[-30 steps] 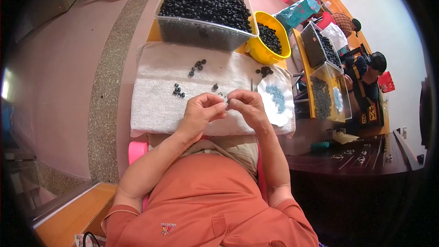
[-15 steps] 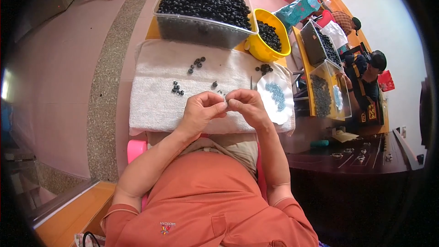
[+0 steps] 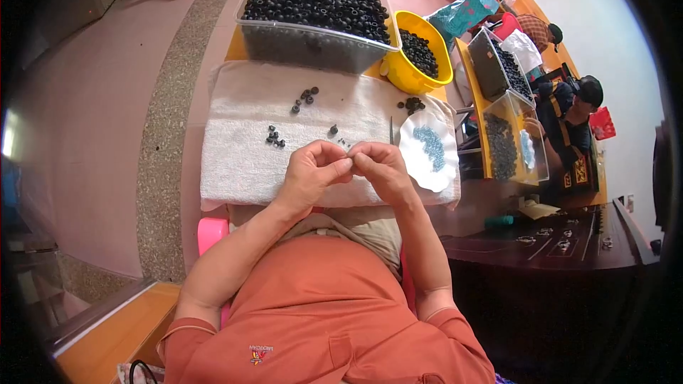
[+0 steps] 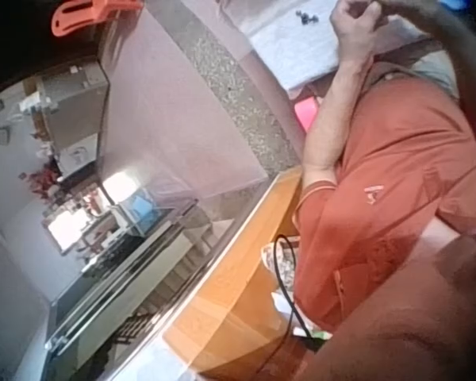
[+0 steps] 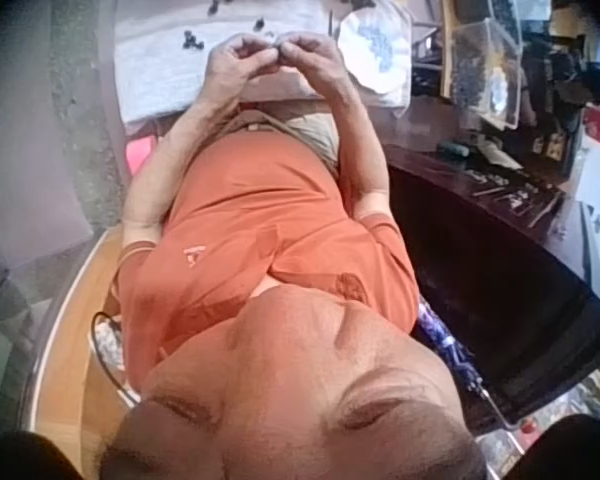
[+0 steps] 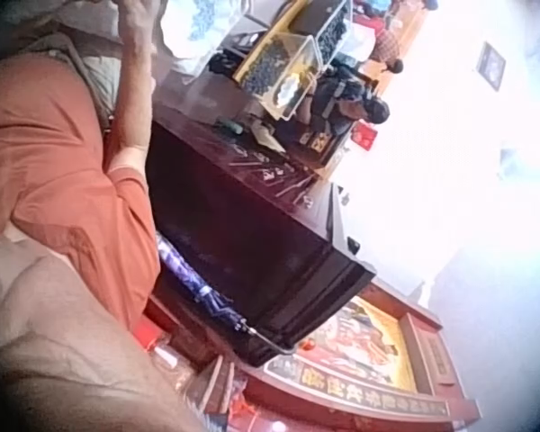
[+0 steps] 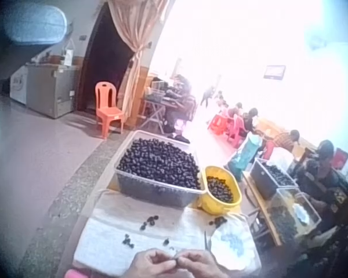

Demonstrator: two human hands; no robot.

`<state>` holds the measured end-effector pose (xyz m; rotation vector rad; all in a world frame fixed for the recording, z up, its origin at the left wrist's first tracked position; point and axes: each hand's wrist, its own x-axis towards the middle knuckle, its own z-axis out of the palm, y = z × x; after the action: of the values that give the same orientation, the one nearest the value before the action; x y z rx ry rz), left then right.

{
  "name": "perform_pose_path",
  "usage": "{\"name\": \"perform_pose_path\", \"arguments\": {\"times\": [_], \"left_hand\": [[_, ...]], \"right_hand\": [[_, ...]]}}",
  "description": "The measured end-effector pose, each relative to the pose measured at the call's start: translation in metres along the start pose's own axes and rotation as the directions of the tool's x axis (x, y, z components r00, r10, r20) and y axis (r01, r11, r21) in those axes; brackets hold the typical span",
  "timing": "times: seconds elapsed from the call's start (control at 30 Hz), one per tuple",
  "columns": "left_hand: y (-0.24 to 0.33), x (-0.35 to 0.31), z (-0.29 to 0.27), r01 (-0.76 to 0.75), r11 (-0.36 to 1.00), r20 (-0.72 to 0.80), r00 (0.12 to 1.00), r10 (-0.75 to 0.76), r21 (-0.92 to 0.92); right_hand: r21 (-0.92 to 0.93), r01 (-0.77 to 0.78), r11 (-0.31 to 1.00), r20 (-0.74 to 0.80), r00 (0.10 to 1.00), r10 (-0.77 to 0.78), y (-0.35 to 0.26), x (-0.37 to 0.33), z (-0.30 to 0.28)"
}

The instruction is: Manually inspecting and sorting small black beads on a white cloth surface.

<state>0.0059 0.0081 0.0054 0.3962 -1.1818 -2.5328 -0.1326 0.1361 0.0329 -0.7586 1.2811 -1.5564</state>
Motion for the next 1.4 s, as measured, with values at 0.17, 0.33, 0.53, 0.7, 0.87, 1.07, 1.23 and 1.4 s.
{"name": "perform_pose_path", "arguments": {"times": [0.17, 0.33, 0.53, 0.7, 0.87, 1.07, 1.23, 1.4], "left_hand": [[0.000, 0.000, 0.000, 0.028, 0.999, -0.024, 0.999, -0.029, -0.035], [-0.004, 0.000, -0.001, 0.063, 0.991, -0.068, 0.995, -0.071, -0.122], [-0.005, -0.001, 0.000, 0.069, 0.978, -0.107, 0.990, -0.091, -0.196], [-0.008, 0.000, 0.001, -0.004, 0.983, -0.142, 0.990, -0.023, -0.185], [-0.009, -0.001, 0.001, -0.022, 0.981, -0.143, 0.990, -0.005, -0.190], [-0.008, -0.001, 0.002, -0.007, 0.987, -0.160, 0.987, -0.019, -0.163], [-0.009, -0.002, 0.005, 0.000, 0.989, -0.171, 0.985, -0.025, -0.148], [-0.010, -0.002, 0.004, -0.018, 0.987, -0.185, 0.983, -0.012, -0.162]], "right_hand": [[-0.414, 0.181, 0.892, -0.100, 0.965, -0.242, 0.011, -0.003, 0.011], [-0.715, 0.369, 0.594, -0.009, 0.845, -0.535, 0.020, -0.004, 0.019], [-0.885, 0.394, 0.248, 0.117, 0.705, -0.699, 0.027, 0.000, 0.028], [-0.890, 0.401, 0.217, 0.137, 0.689, -0.711, 0.027, 0.004, 0.028], [-0.887, 0.419, 0.196, 0.160, 0.676, -0.720, 0.028, 0.006, 0.029], [-0.861, 0.411, 0.300, 0.100, 0.714, -0.693, 0.027, 0.006, 0.031], [-0.885, 0.383, 0.263, 0.080, 0.684, -0.725, 0.031, 0.004, 0.031], [-0.872, 0.377, 0.311, 0.034, 0.682, -0.730, 0.029, 0.004, 0.033]]}}
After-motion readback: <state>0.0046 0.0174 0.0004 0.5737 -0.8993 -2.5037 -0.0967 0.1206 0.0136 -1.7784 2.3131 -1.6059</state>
